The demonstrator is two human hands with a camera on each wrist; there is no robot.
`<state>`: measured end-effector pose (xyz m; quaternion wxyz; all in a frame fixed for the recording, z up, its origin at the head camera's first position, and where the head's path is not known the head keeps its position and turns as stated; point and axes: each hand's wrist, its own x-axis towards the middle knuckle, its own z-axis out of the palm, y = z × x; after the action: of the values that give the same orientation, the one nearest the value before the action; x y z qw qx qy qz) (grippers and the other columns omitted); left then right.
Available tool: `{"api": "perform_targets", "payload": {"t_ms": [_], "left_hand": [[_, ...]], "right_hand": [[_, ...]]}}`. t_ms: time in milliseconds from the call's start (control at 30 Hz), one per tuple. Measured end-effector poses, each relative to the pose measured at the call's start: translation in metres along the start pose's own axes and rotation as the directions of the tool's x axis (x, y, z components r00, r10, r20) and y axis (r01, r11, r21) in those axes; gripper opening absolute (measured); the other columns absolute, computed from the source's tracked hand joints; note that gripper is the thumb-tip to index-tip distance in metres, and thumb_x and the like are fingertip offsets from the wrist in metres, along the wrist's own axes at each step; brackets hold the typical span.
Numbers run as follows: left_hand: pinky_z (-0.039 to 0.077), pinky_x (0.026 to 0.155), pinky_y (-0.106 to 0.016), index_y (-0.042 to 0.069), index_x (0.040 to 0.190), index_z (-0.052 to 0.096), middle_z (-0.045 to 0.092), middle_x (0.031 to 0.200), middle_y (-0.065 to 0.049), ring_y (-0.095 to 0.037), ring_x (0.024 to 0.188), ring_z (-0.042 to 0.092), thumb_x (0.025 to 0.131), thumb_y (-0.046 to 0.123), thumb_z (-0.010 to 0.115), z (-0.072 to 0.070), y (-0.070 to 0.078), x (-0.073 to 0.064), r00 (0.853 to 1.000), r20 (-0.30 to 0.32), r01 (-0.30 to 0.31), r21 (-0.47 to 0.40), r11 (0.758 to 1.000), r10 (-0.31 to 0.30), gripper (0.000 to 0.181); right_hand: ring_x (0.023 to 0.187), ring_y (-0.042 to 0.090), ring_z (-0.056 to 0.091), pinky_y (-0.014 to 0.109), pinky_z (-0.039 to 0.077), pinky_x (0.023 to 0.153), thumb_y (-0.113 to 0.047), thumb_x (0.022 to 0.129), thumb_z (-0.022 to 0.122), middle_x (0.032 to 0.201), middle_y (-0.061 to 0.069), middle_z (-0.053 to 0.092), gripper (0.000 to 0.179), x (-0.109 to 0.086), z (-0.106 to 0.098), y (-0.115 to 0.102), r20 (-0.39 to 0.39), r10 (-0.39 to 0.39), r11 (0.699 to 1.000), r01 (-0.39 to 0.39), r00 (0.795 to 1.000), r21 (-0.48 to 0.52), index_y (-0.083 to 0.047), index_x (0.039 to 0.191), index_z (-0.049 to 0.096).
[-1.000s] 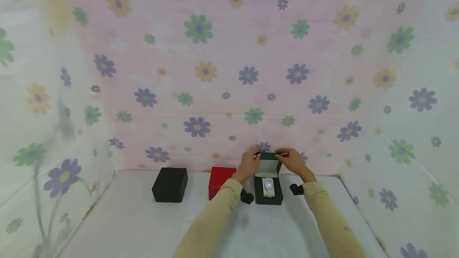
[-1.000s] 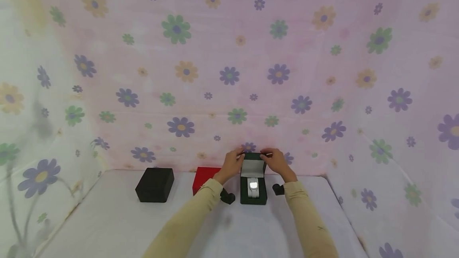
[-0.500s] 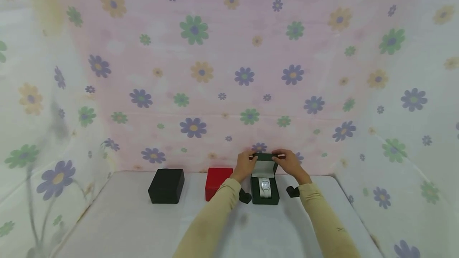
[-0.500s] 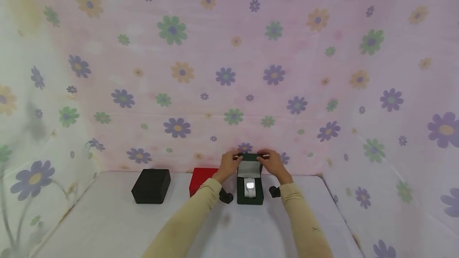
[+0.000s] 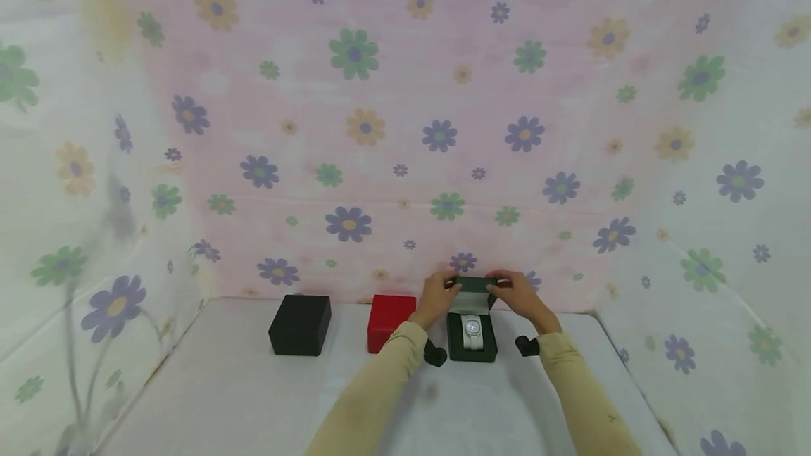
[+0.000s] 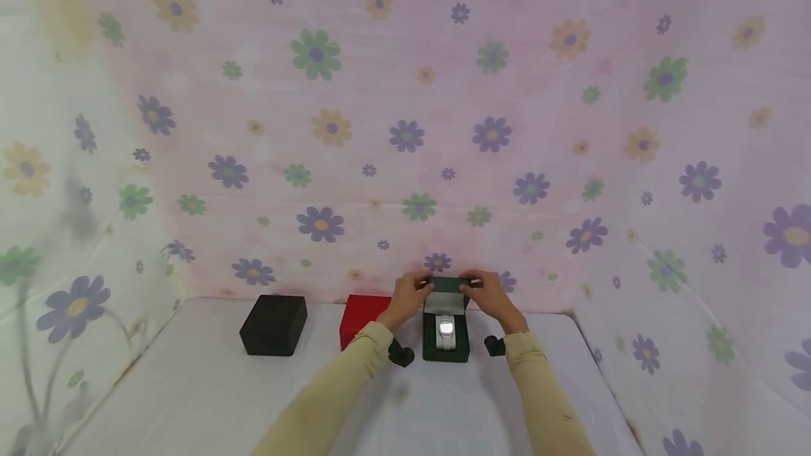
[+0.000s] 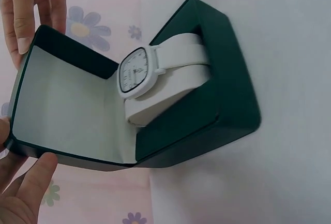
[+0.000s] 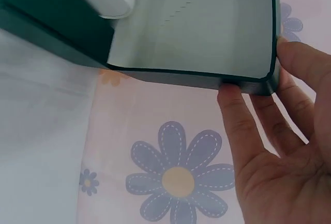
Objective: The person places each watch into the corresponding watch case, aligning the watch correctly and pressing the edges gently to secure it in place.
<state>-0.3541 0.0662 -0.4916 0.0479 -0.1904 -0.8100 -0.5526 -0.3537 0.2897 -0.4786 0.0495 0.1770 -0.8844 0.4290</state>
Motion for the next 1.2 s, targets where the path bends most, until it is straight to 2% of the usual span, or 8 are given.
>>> {"api": "perform_targets", "payload": {"t_ms": [233,433,567,667,800,900,1033,1200], "left_hand": [[0.054,0.103,-0.046,-0.009,0.132,0.060,0.063,0.131,-0.024,-0.039,0.122,0.063,0.100,0.003,0.062,0.001,-0.005,-0.014,0.995,-0.008,-0.097,0.030,0.995,0.097,0.035],[0.052,0.105,-0.048,-0.009,0.130,0.063,0.064,0.133,-0.024,-0.035,0.123,0.063,0.098,0.001,0.063,0.002,-0.009,-0.024,0.984,0.000,-0.176,0.054,0.983,0.176,0.034],[0.053,0.101,-0.052,-0.005,0.128,0.065,0.067,0.131,-0.021,-0.034,0.123,0.063,0.097,0.001,0.066,0.004,-0.012,-0.036,0.980,-0.005,-0.198,0.038,0.980,0.198,0.032],[0.059,0.094,-0.047,-0.003,0.123,0.068,0.070,0.126,-0.018,-0.030,0.117,0.066,0.094,0.000,0.069,0.009,-0.020,-0.049,0.972,-0.012,-0.233,0.047,0.971,0.234,0.030],[0.062,0.087,-0.034,-0.005,0.110,0.073,0.071,0.118,-0.018,-0.030,0.111,0.068,0.087,-0.009,0.073,0.018,-0.036,-0.073,0.975,0.000,-0.222,0.043,0.974,0.223,0.024],[0.061,0.088,-0.034,-0.009,0.105,0.074,0.070,0.117,-0.024,-0.035,0.112,0.068,0.084,-0.015,0.073,0.022,-0.042,-0.084,0.979,-0.012,-0.205,0.029,0.978,0.206,0.022],[0.061,0.088,-0.039,-0.011,0.105,0.073,0.069,0.119,-0.027,-0.038,0.112,0.068,0.084,-0.016,0.072,0.024,-0.041,-0.087,0.972,-0.056,-0.228,0.038,0.973,0.230,0.022],[0.060,0.089,-0.038,-0.009,0.106,0.074,0.070,0.119,-0.025,-0.036,0.112,0.068,0.085,-0.013,0.073,0.028,-0.041,-0.088,0.979,-0.059,-0.191,0.045,0.981,0.193,0.022]], "right_hand": [[0.121,0.050,0.058,0.061,0.054,0.096,-0.008,0.098,0.066,0.132,0.025,0.061,0.033,-0.017,0.009,0.002,-0.064,-0.028,0.999,0.029,0.998,0.020,0.003,0.128,0.062],[0.117,0.048,0.060,0.059,0.055,0.096,-0.004,0.097,0.067,0.124,0.025,0.061,0.033,-0.031,0.020,0.002,-0.121,-0.100,0.992,0.108,0.988,0.063,0.008,0.127,0.061],[0.114,0.043,0.061,0.056,0.057,0.094,-0.003,0.096,0.068,0.120,0.022,0.060,0.029,-0.042,0.028,0.005,-0.149,-0.125,0.991,0.131,0.981,0.035,0.005,0.124,0.062],[0.112,0.041,0.061,0.054,0.060,0.089,0.002,0.091,0.072,0.117,0.018,0.060,0.028,-0.053,0.035,0.007,-0.146,-0.140,0.990,0.140,0.979,-0.014,0.000,0.119,0.065],[0.104,0.033,0.058,0.044,0.063,0.082,0.006,0.081,0.080,0.111,0.011,0.060,0.033,-0.069,0.050,0.014,-0.059,-0.153,0.981,0.144,0.986,-0.131,-0.003,0.111,0.068],[0.101,0.026,0.052,0.038,0.063,0.080,0.006,0.077,0.083,0.109,0.007,0.059,0.037,-0.075,0.060,0.019,-0.033,-0.152,0.972,0.143,0.988,-0.189,-0.007,0.109,0.068],[0.098,0.024,0.051,0.039,0.064,0.079,0.009,0.075,0.083,0.107,0.007,0.060,0.040,-0.075,0.063,0.023,-0.078,-0.203,0.963,0.185,0.976,-0.197,-0.008,0.107,0.068],[0.098,0.028,0.054,0.039,0.064,0.077,0.009,0.074,0.084,0.107,0.009,0.061,0.038,-0.075,0.058,0.027,-0.050,-0.254,0.951,0.240,0.966,-0.193,-0.006,0.106,0.069]]}}
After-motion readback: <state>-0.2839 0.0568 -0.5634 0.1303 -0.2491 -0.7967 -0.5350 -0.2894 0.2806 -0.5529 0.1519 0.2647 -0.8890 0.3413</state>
